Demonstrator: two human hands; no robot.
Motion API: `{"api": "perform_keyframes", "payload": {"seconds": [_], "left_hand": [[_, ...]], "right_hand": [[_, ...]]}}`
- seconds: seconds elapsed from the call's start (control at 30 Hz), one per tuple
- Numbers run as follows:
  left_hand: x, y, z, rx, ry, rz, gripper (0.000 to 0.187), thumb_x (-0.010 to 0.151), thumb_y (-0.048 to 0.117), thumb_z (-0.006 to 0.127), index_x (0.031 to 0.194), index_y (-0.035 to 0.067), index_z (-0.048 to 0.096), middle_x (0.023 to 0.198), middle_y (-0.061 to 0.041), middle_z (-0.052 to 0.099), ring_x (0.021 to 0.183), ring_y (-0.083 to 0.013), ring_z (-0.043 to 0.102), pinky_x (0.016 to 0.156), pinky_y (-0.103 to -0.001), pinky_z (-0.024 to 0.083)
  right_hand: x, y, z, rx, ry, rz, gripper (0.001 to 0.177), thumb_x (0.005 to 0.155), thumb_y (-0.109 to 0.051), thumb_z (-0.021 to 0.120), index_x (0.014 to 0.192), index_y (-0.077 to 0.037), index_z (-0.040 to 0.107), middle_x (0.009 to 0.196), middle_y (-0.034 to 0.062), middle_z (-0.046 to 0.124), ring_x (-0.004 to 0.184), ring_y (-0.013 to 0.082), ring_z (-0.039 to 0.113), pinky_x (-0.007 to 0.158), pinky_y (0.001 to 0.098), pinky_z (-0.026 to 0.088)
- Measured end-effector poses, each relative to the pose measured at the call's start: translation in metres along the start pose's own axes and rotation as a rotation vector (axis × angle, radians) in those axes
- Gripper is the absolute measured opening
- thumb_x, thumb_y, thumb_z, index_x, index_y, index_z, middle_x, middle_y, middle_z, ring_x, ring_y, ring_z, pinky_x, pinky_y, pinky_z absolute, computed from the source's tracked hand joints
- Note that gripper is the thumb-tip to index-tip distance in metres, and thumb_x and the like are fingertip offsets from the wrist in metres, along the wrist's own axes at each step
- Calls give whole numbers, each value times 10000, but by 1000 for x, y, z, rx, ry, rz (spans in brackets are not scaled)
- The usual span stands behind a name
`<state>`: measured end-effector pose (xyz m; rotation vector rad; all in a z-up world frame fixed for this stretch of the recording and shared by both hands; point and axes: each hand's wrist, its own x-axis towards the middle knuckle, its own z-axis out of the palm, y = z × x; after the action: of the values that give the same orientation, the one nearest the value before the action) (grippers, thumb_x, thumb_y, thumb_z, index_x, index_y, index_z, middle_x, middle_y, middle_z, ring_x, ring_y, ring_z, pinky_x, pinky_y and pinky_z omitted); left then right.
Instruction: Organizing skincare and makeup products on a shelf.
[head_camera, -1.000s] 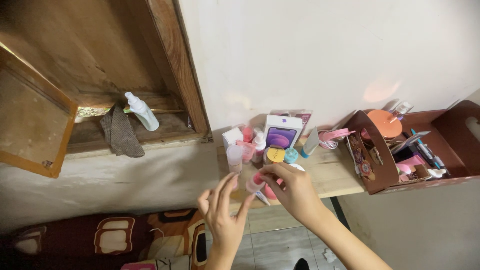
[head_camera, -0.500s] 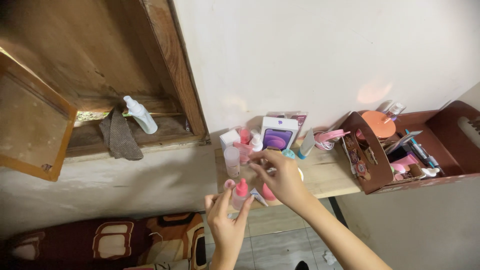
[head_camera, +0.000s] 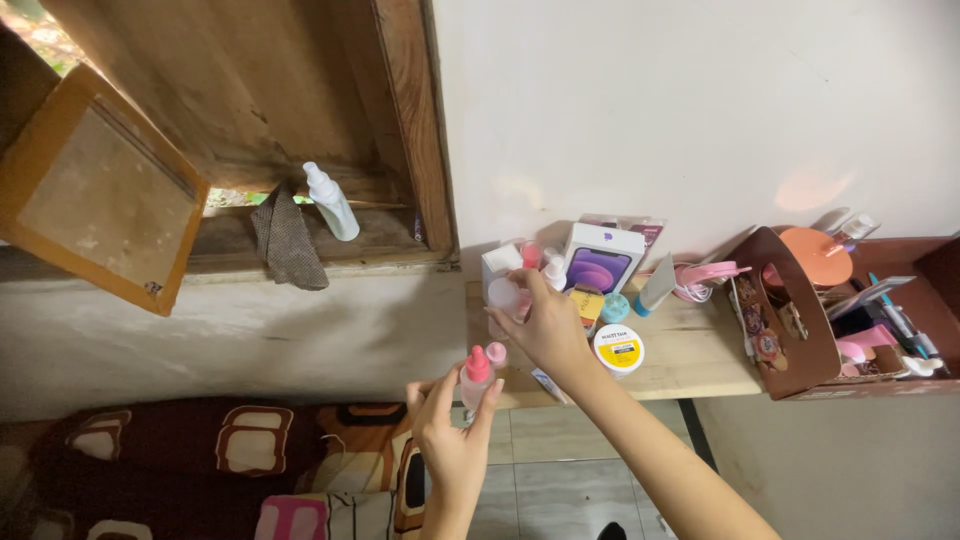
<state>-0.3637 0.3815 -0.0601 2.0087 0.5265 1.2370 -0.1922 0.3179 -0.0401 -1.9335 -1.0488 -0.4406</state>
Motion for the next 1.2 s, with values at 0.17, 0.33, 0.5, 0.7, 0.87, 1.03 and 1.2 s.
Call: {"api": "perform_keyframes", "payload": {"seconds": [0.17,0.33,0.5,0.7,0.87,1.03,1.2], "left_hand": [[4,15,0,-71,-18,-12,394,769,173,865,1107,17,736,869,-88,719,838,-233,565,727,-357,497],[4,38,30,-246,-97,-32,483,759,162,876,1172,-24,709,809,-97,611,703,-177,540,633,-314,476],[2,93,82,-536,-441,-125,378,839,173,828,1139,-10,692,923,-60,767,718,-128,704,633,-253,562],[-11,169,172,-702,-734,158,316,867,101,824,1106,5,641,1085,-91,743,926,-172,769,746,-297,658],[-24,230,267,-717,-896,174,348,840,90,822,1137,11,658,1044,-89,713,915,-181,773,681,-292,640],[-42,277,360,-692,-1049,160,362,842,83,804,1154,8,636,1028,-101,675,843,-191,768,682,-291,660],[-49,307,423,-479,-1126,218,329,812,79,822,1062,-4,624,938,-122,710,876,-203,756,661,-325,615]], "right_hand": [[-1,-16,-36,114,-72,257,474,770,-200,885,1130,-14,638,890,126,767,622,181,745,587,302,587],[-24,-8,-110,250,109,394,440,787,-121,864,1125,19,621,976,75,760,694,110,750,601,263,630],[-67,23,-213,495,288,458,467,835,-18,772,1270,27,606,1182,90,676,944,130,705,641,252,610],[-122,77,-342,243,550,457,428,894,-10,749,1296,73,629,1232,115,686,1051,150,694,713,262,604],[-143,135,-420,94,749,473,390,917,-23,746,1269,79,612,1253,127,658,1035,179,700,716,299,634],[-152,207,-464,-26,732,483,392,888,-44,765,1237,60,618,1257,147,670,1087,209,719,799,324,673],[-154,278,-491,-66,350,678,473,849,-148,816,1288,-40,674,1103,123,779,944,152,786,791,301,665]]}}
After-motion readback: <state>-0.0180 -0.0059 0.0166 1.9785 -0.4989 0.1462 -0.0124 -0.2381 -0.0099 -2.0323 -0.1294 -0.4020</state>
